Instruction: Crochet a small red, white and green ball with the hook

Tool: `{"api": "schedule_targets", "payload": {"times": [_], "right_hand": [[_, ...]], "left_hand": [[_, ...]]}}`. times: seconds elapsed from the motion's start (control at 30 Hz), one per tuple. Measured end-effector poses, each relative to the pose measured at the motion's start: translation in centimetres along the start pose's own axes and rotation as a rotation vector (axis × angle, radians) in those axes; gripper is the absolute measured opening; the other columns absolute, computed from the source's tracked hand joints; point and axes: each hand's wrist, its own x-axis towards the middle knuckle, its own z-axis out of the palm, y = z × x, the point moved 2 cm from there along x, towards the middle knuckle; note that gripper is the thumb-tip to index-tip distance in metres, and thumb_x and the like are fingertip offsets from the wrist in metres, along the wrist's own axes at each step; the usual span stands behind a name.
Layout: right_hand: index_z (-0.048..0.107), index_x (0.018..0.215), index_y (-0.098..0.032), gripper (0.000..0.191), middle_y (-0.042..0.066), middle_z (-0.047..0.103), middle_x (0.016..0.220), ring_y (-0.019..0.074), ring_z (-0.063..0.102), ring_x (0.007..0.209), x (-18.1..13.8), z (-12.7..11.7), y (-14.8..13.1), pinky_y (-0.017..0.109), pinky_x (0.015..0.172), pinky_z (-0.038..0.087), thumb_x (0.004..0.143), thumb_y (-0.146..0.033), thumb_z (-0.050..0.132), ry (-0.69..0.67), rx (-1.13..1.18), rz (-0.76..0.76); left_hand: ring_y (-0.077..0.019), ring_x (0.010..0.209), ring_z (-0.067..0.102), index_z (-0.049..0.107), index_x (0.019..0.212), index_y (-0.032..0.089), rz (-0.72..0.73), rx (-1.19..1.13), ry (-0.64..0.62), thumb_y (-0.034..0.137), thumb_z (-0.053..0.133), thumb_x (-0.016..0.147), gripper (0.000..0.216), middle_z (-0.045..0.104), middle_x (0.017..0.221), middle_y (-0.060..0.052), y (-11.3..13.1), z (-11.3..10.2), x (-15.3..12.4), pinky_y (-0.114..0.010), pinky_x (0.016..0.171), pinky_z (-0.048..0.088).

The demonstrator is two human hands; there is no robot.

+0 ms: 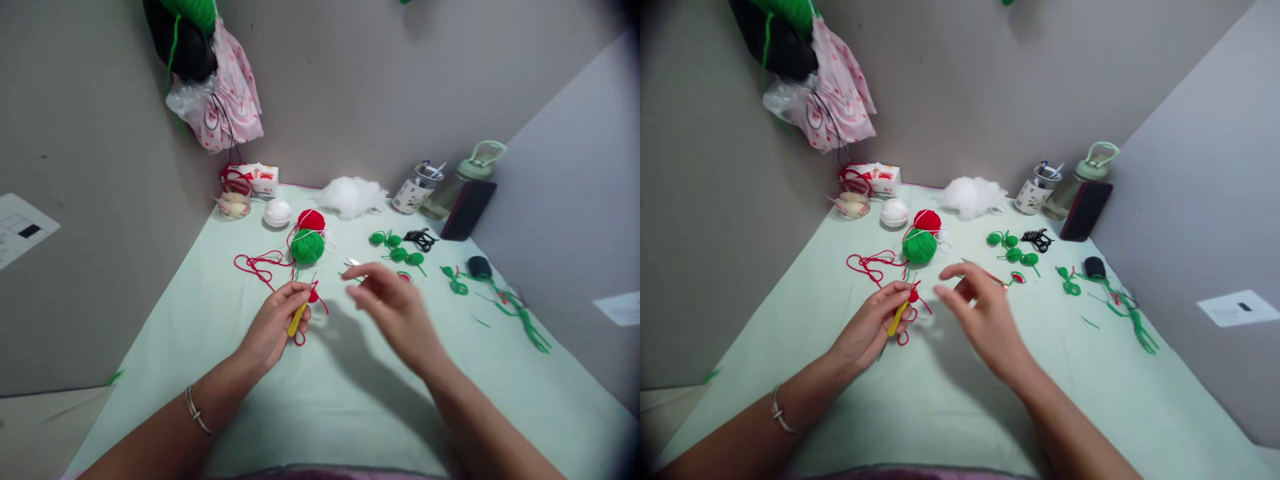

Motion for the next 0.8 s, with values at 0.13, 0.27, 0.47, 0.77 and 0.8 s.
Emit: {"api": "schedule_targets", "payload": {"times": [0.13, 0.27, 0.47, 0.77, 0.8], "right_hand": [[0.065, 0.097, -0.021, 0.035, 0.001, 0.072, 0.087, 0.0111, 0.055, 0.059, -0.3, 3.2, 1.2, 0.027, 0.057, 0.047, 0.087, -0.052, 0.078, -0.249, 0.230, 0.233], [0.067, 0.084, -0.019, 0.034, -0.002, 0.063, 0.069, 0.0120, 0.053, 0.060, -0.4, 4.0, 1.5, 0.027, 0.061, 0.046, 0.093, -0.052, 0.067, -0.267, 0.328, 0.259], [0.072, 0.088, -0.019, 0.027, -0.001, 0.065, 0.069, 0.0122, 0.054, 0.059, -0.2, 3.1, 1.4, 0.026, 0.059, 0.044, 0.096, -0.042, 0.061, -0.146, 0.272, 0.197], [0.072, 0.084, -0.020, 0.014, 0.000, 0.069, 0.076, 0.0114, 0.058, 0.061, -0.4, 2.8, 1.5, 0.024, 0.059, 0.049, 0.095, -0.029, 0.069, 0.107, 0.050, -0.060], [0.073, 0.087, -0.020, 0.014, 0.001, 0.070, 0.079, 0.0115, 0.060, 0.064, -0.6, 2.9, 1.3, 0.024, 0.061, 0.050, 0.098, -0.028, 0.068, 0.127, -0.018, -0.151]], "left_hand": [[-0.0076, 0.043, 0.047, 0.062, 0.098, 0.021, 0.038, 0.077, 0.024, 0.043, 0.080, 0.083, 0.032, 0.059, 0.060, 0.007, -0.3, 0.1, 0.0, -0.018, 0.041, 0.038], [-0.0056, 0.040, 0.040, 0.061, 0.096, 0.020, 0.076, 0.155, 0.038, 0.042, 0.077, 0.086, 0.029, 0.059, 0.056, 0.007, -0.4, 0.1, 0.3, -0.017, 0.042, 0.035], [-0.0068, 0.040, 0.039, 0.058, 0.106, 0.023, 0.130, 0.215, 0.028, 0.040, 0.077, 0.088, 0.031, 0.056, 0.053, 0.011, -0.2, 0.1, 0.2, -0.017, 0.042, 0.033], [-0.0103, 0.045, 0.051, 0.070, 0.085, 0.018, 0.121, 0.421, 0.010, 0.031, 0.067, 0.087, 0.013, 0.057, 0.056, 0.005, -0.6, -0.6, 0.1, -0.023, 0.049, 0.042], [-0.0110, 0.046, 0.052, 0.071, 0.088, 0.018, 0.124, 0.436, 0.005, 0.031, 0.067, 0.087, 0.013, 0.057, 0.057, 0.005, -0.6, -0.5, 0.1, -0.023, 0.049, 0.042]]}}
